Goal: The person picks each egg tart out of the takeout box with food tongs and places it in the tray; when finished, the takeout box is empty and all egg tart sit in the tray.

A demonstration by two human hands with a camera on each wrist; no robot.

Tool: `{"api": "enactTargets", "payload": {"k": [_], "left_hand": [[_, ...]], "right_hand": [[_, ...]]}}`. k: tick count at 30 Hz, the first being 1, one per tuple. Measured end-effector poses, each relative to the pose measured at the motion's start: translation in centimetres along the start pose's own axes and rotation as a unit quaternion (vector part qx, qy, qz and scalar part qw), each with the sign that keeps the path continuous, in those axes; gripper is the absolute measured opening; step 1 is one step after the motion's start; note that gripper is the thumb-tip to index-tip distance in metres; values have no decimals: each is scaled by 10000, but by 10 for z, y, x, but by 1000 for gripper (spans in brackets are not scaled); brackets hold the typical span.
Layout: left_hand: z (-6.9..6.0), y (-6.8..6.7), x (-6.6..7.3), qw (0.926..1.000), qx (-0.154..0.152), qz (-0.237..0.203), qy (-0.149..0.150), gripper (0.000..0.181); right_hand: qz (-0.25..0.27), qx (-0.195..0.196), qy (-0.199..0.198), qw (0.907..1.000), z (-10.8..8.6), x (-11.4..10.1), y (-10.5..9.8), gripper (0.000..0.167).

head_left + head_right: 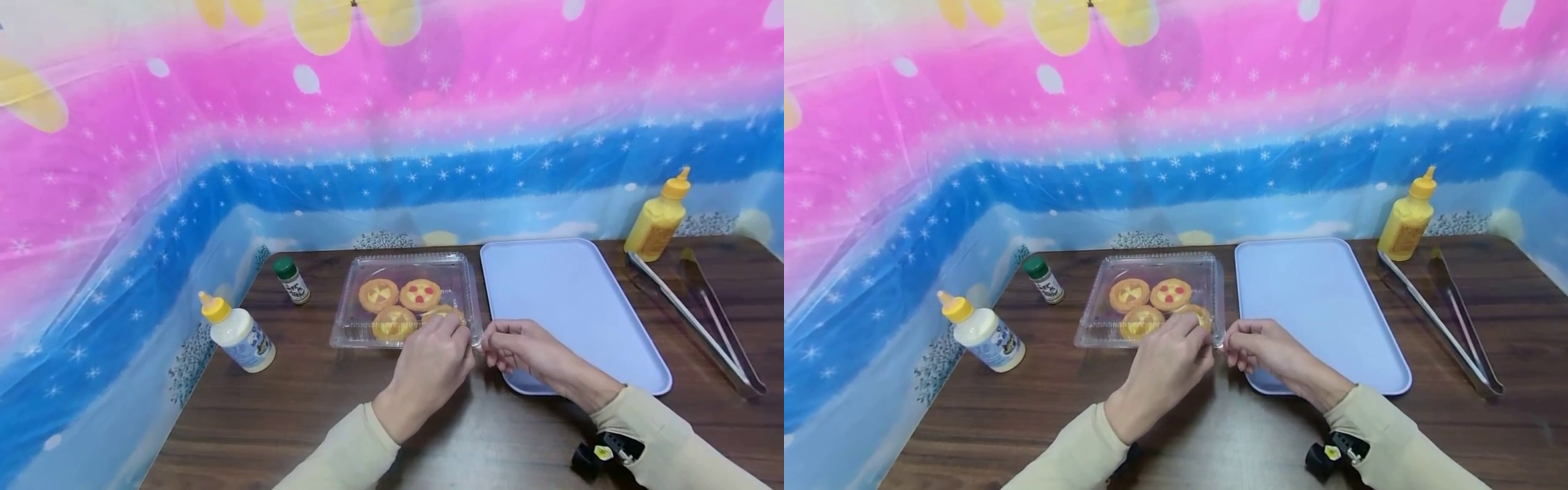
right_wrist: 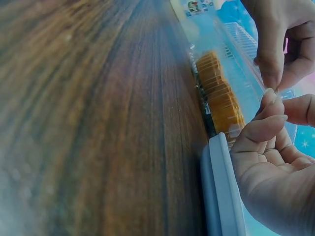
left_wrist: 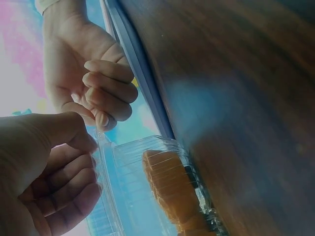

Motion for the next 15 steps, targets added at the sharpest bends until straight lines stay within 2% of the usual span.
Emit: {"api": "enactTargets", "payload": {"k": [5, 15], "left_hand": [[-2, 0, 3, 9998, -3, 157, 85, 10], [1, -7, 3, 9989, 417, 180, 147, 12]], "right_hand": [[5, -43, 5, 10000, -1, 1, 3, 13], [481, -165, -143, 9986, -4, -9, 6, 12]]}}
Point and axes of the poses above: each hand's wrist, its own z-axis towards the middle knuckle, its own y-axis out of the palm, x = y × z, the point moved 9 cm from there along z, towards the middle knuckle, and after that the axes turned 1 degree about -z, right-handed, at the moved point
